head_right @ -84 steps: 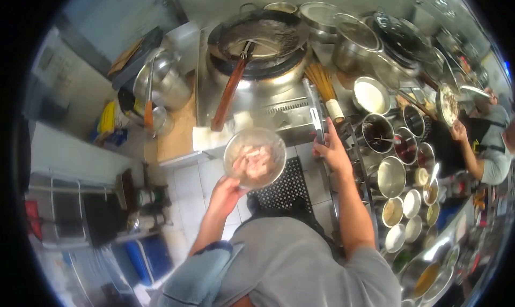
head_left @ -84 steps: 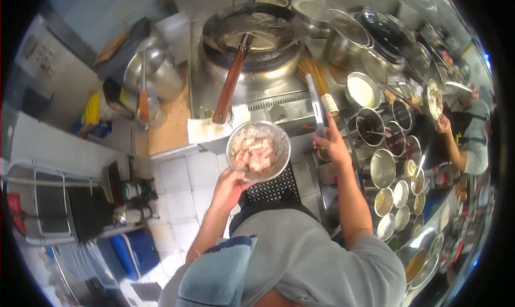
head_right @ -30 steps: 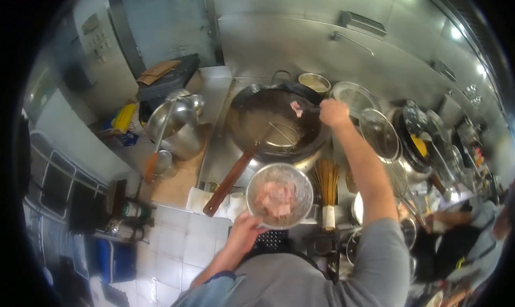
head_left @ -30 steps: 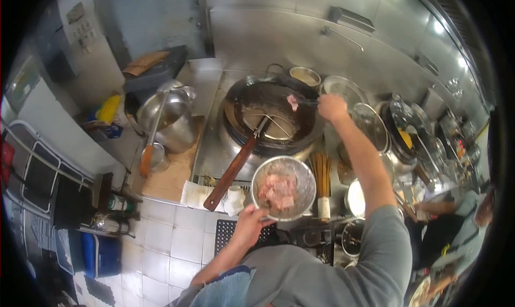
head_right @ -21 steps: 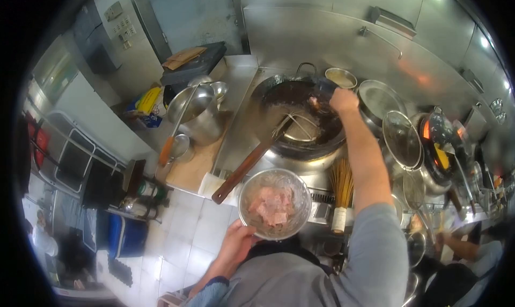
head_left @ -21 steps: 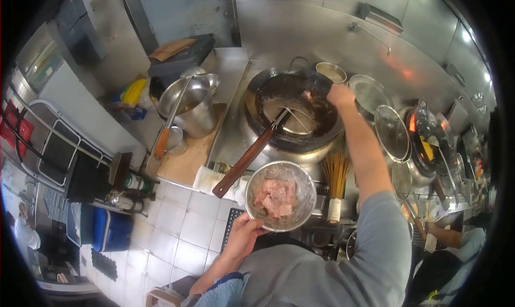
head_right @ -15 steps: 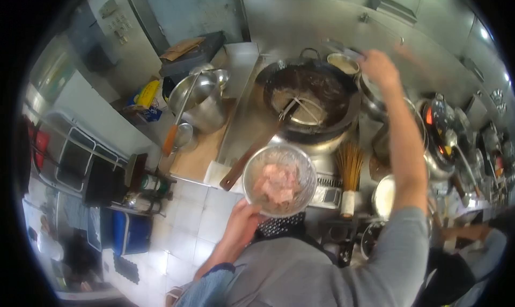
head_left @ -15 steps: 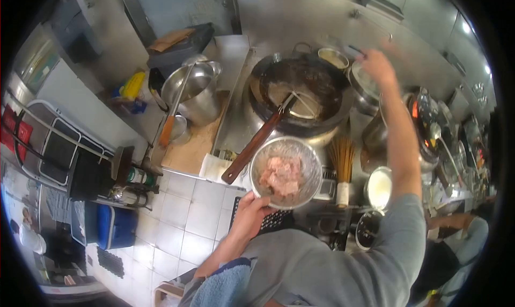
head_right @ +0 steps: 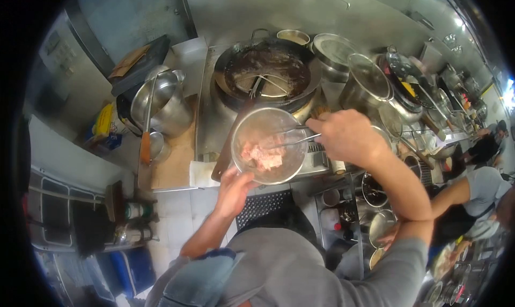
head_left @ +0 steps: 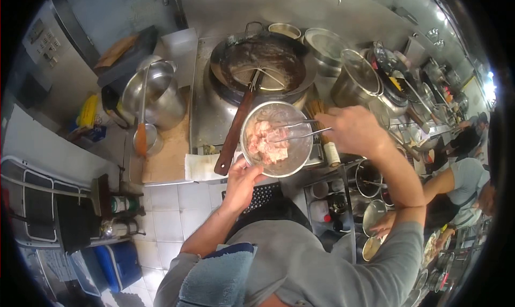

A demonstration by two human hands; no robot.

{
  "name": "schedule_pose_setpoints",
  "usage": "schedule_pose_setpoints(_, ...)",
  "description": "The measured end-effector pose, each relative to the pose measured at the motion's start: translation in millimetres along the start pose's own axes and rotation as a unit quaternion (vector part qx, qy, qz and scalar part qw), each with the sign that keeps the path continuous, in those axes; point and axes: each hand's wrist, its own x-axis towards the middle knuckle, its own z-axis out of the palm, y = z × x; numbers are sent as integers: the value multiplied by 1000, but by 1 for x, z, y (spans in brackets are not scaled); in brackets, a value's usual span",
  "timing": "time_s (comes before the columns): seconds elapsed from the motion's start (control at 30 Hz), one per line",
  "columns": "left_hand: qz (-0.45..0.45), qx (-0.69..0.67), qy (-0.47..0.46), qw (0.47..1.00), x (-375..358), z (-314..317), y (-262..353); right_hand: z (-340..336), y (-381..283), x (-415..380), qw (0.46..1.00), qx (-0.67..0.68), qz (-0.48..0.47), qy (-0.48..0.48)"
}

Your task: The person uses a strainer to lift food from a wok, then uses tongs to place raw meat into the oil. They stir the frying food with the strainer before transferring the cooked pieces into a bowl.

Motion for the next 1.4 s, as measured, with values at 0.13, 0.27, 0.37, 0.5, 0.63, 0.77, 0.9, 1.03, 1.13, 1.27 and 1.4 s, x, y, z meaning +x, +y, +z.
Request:
schedule_pose_setpoints(0.13,-14,-2,-15,1000,4,4,4,4,8,14,999,-42,-33,10)
schedule_pose_setpoints(0.27,-29,-22,11,999,11,9,9,-32,30,11,999,5,-13,51)
schedule_pose_setpoints(0.37,-18,-38,23,999,19,11,4,-54,70,22,988,52,20,143)
schedule_pose_setpoints(0.5,-18,-47,51,997,16,21,8,-25,130,81,986,1,143,90)
schedule_pose_setpoints(0.63,-7,-55,56,997,6,26,13,87,164,162,966,-39,253,-47)
schedule_pose_setpoints(0.77,10,-45,80,996,-4,25,17,133,165,191,957,-2,285,-55)
schedule_pose_setpoints(0.9,30,-48,100,993,-12,18,22,109,177,187,938,47,344,-21)
schedule_pose_setpoints(1.03,51,-55,91,993,-12,12,33,20,185,145,958,77,253,114)
schedule_pose_setpoints(1.13,58,-44,85,994,-12,5,39,-55,134,85,961,167,156,158)
schedule_pose_setpoints(1.27,58,-25,72,995,-9,-1,42,-86,53,32,992,87,-40,86)
schedule_pose_setpoints(1.4,66,1,31,997,-11,-6,41,-52,-11,27,996,-53,-31,58)
